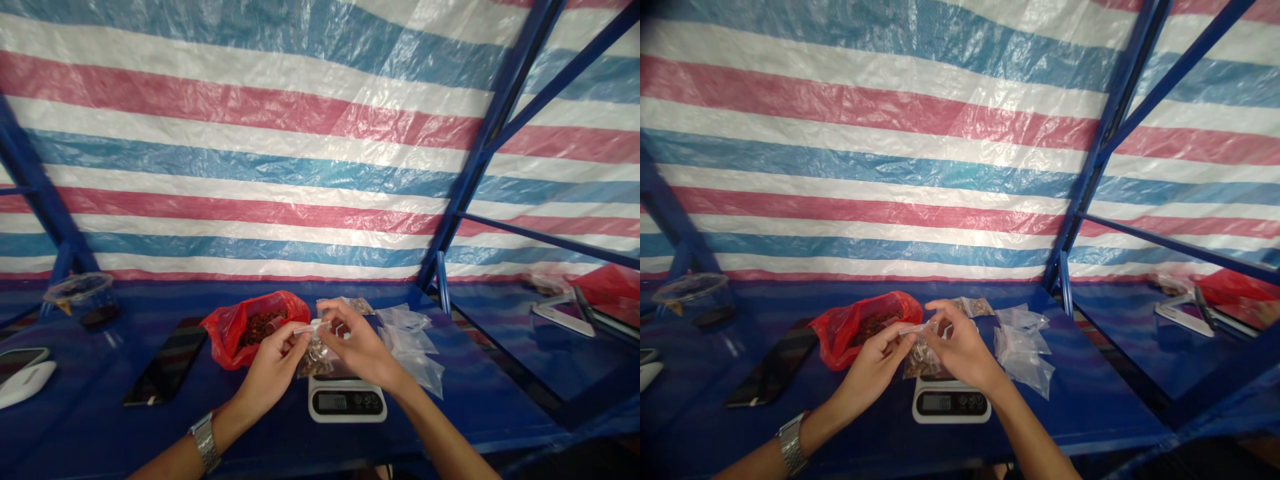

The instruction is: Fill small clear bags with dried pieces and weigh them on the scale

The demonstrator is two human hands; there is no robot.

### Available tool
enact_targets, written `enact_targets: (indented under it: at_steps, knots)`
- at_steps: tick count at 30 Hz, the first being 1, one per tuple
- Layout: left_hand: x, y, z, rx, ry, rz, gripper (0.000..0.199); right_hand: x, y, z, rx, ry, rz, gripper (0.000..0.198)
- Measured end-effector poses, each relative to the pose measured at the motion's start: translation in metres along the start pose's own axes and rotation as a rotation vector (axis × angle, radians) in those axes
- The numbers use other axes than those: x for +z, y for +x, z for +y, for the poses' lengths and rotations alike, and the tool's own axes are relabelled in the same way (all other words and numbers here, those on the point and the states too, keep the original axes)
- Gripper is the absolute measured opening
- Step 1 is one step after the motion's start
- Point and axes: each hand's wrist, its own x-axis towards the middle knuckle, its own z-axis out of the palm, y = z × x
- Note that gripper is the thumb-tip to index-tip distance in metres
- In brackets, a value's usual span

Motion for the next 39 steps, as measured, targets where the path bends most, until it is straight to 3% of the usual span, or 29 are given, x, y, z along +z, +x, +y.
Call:
enact_targets:
  at_steps: [8,22,39]
  knots:
    - [0.002,0.003,0.004,0.004,0.054,0.118,0.028,0.008,0.000,-0.002,-0.069,0.039,0.011,0.032]
    - [0.011,0.009,0.003,-0.056,-0.085,0.086,0.034,0.006,-0.002,0.011,-0.012,0.131,0.083,0.038]
    - [0.025,0.021,-0.002,-0.043,-0.045,0.068,0.031,-0.009,-0.010,0.025,0.053,0.183,0.142,0.043]
